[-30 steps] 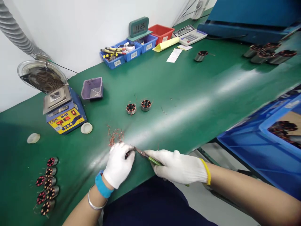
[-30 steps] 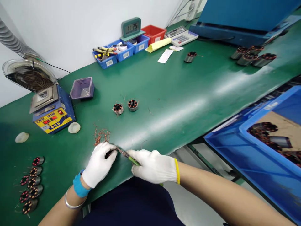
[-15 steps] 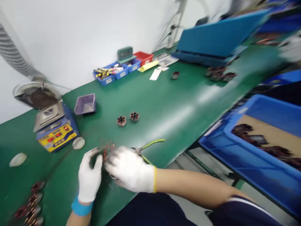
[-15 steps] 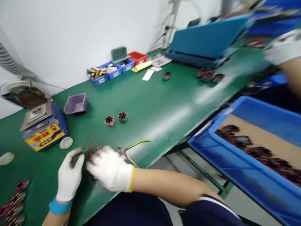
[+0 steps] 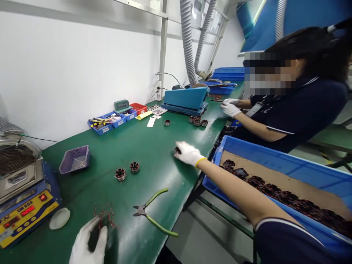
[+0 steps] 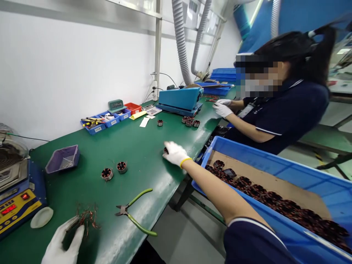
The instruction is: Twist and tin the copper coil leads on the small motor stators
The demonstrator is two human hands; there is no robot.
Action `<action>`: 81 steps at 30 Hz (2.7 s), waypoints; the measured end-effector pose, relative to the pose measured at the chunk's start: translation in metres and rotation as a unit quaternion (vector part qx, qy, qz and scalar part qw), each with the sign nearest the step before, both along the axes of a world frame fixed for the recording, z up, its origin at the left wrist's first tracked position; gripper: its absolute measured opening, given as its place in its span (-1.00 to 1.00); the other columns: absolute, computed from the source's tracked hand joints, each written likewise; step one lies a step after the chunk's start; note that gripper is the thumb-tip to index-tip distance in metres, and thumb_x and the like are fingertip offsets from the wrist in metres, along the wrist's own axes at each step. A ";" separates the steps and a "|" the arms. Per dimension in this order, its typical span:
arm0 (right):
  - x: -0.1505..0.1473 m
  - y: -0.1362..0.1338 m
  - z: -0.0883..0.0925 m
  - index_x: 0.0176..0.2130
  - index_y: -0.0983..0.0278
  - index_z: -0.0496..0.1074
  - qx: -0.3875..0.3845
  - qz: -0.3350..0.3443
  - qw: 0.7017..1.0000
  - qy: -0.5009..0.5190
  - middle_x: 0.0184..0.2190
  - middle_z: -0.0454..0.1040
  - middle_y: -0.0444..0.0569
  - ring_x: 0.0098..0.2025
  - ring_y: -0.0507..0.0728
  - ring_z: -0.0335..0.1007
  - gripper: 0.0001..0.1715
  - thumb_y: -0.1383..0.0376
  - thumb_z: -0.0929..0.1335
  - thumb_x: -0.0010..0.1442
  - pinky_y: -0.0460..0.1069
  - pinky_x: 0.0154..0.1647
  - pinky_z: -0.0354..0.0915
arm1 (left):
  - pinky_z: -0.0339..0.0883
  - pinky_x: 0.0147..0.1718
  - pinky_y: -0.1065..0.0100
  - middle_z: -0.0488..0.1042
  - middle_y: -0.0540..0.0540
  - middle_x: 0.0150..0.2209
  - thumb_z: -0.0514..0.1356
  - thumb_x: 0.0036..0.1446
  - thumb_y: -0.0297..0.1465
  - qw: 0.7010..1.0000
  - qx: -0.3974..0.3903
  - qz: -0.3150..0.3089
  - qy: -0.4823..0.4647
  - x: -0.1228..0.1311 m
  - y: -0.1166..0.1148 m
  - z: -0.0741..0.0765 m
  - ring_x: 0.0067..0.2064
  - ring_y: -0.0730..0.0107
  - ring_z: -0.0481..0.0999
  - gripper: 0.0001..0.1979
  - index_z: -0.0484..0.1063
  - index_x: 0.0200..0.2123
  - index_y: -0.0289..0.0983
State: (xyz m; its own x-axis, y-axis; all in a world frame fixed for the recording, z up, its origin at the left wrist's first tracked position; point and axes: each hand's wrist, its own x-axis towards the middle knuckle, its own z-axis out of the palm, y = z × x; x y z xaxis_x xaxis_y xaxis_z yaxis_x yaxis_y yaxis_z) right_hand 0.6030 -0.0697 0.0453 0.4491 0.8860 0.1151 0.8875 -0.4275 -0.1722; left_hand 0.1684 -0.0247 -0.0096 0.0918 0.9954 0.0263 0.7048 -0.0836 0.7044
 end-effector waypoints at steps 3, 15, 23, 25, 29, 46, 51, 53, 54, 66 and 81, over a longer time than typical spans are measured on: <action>0.020 0.013 -0.001 0.27 0.43 0.04 0.053 -0.071 0.996 -0.018 0.22 0.12 0.41 0.23 0.43 0.09 -0.30 0.19 0.24 0.24 0.31 0.18 0.01 | 0.20 0.17 -0.06 0.49 -0.11 -0.01 0.12 -0.01 -0.06 1.000 -0.014 0.009 0.015 -0.002 0.001 -0.003 0.10 -0.04 0.40 -0.61 0.43 -0.17 -0.13; -0.045 0.051 -0.063 0.27 0.43 0.05 0.079 0.063 0.991 0.092 0.26 0.10 0.32 0.27 0.35 0.09 -0.21 0.07 0.25 0.22 0.19 0.21 0.14 | 0.34 0.07 -0.03 0.54 -0.19 -0.13 0.15 -0.01 -0.08 0.998 0.042 -0.046 -0.012 0.005 -0.004 -0.007 -0.03 0.01 0.51 -0.60 0.47 -0.22 -0.24; -0.119 0.079 -0.051 0.12 0.14 0.28 0.072 0.206 0.970 0.107 0.30 0.07 0.03 0.24 0.29 0.11 -0.27 0.11 0.46 -0.03 0.13 0.12 0.21 | 0.43 -0.04 0.01 0.54 -0.18 -0.14 0.14 0.13 -0.22 0.990 0.109 -0.093 0.014 0.008 -0.007 -0.013 -0.08 0.10 0.53 -0.72 0.47 -0.18 -0.26; -0.136 0.089 -0.047 0.00 0.15 0.38 0.051 0.209 0.971 0.101 0.23 0.20 0.02 0.12 0.29 0.26 -0.47 0.15 0.44 0.01 0.13 0.02 0.27 | 0.45 -0.07 0.02 0.55 -0.20 -0.15 0.13 0.15 -0.24 0.983 0.150 -0.096 0.034 0.007 -0.008 -0.015 -0.09 0.11 0.53 -0.73 0.46 -0.17 -0.27; -0.151 0.081 -0.032 -0.13 0.20 0.42 0.033 0.186 0.978 0.094 0.04 0.38 0.04 -0.08 0.24 0.38 -0.71 0.24 0.37 0.10 0.06 -0.17 0.30 | 0.24 0.13 -0.12 0.41 -0.28 0.11 0.22 0.07 -0.20 0.937 0.232 -0.222 0.138 0.019 -0.016 -0.009 0.15 -0.06 0.37 -0.53 0.40 0.03 -0.29; -0.196 -0.061 -0.058 0.17 0.30 0.24 0.065 0.331 0.939 0.067 0.09 0.36 0.16 0.05 0.33 0.32 -0.30 0.32 0.36 0.03 0.22 0.02 0.31 | -0.21 0.29 -0.23 -0.01 -0.39 0.34 0.24 -0.20 -0.36 0.919 0.199 -0.277 0.197 0.007 -0.033 0.021 0.37 -0.18 -0.10 0.02 -0.13 0.32 -0.43; -0.156 -0.073 -0.072 0.01 0.29 0.38 0.035 0.214 0.976 0.001 -0.06 0.46 0.13 -0.16 0.26 0.44 -0.63 0.34 0.21 0.22 0.13 -0.18 0.38 | -0.01 0.26 -0.16 0.20 -0.40 0.23 0.32 -0.23 -0.22 0.918 0.195 -0.308 0.156 0.027 -0.033 0.022 0.29 -0.16 0.13 0.06 -0.07 0.30 -0.41; -0.155 -0.069 -0.066 -0.01 0.33 0.38 0.082 0.200 0.976 -0.002 -0.07 0.46 0.18 -0.12 0.28 0.42 -0.64 0.27 0.21 0.27 0.15 -0.14 0.37 | -0.02 0.26 -0.17 0.23 -0.41 0.21 0.33 -0.23 -0.24 0.914 0.185 -0.325 0.158 0.035 -0.030 0.022 0.27 -0.16 0.17 0.06 -0.08 0.30 -0.43; -0.159 -0.065 -0.061 0.00 0.35 0.38 0.109 0.208 0.972 0.010 -0.06 0.45 0.19 -0.08 0.29 0.41 -0.62 0.21 0.22 0.28 0.16 -0.10 0.36 | -0.03 0.27 -0.17 0.24 -0.41 0.20 0.33 -0.23 -0.24 0.912 0.188 -0.331 0.155 0.039 -0.028 0.023 0.26 -0.16 0.18 0.07 -0.10 0.30 -0.43; -0.242 -0.046 -0.059 -0.36 0.25 0.42 0.208 0.424 0.870 0.145 -0.38 0.49 -0.02 -0.20 0.15 0.40 -0.76 0.43 0.21 0.24 0.15 0.03 0.31 | 0.37 0.00 0.00 0.50 -0.20 -0.16 0.13 -0.03 -0.48 0.912 0.187 -0.359 0.066 0.047 -0.019 -0.013 -0.07 0.08 0.50 -0.02 -0.42 0.35 -0.37; -0.222 -0.049 -0.022 -0.39 0.20 0.42 -0.099 0.205 0.925 0.305 -0.40 0.49 -0.13 -0.34 0.11 0.43 -0.76 0.13 0.29 0.21 -0.04 -0.43 0.16 | 0.35 0.05 0.04 0.38 -0.33 0.11 0.19 -0.07 -0.51 0.882 0.142 -0.417 0.164 0.018 -0.024 0.040 0.11 0.00 0.39 -0.13 -0.08 0.31 -0.37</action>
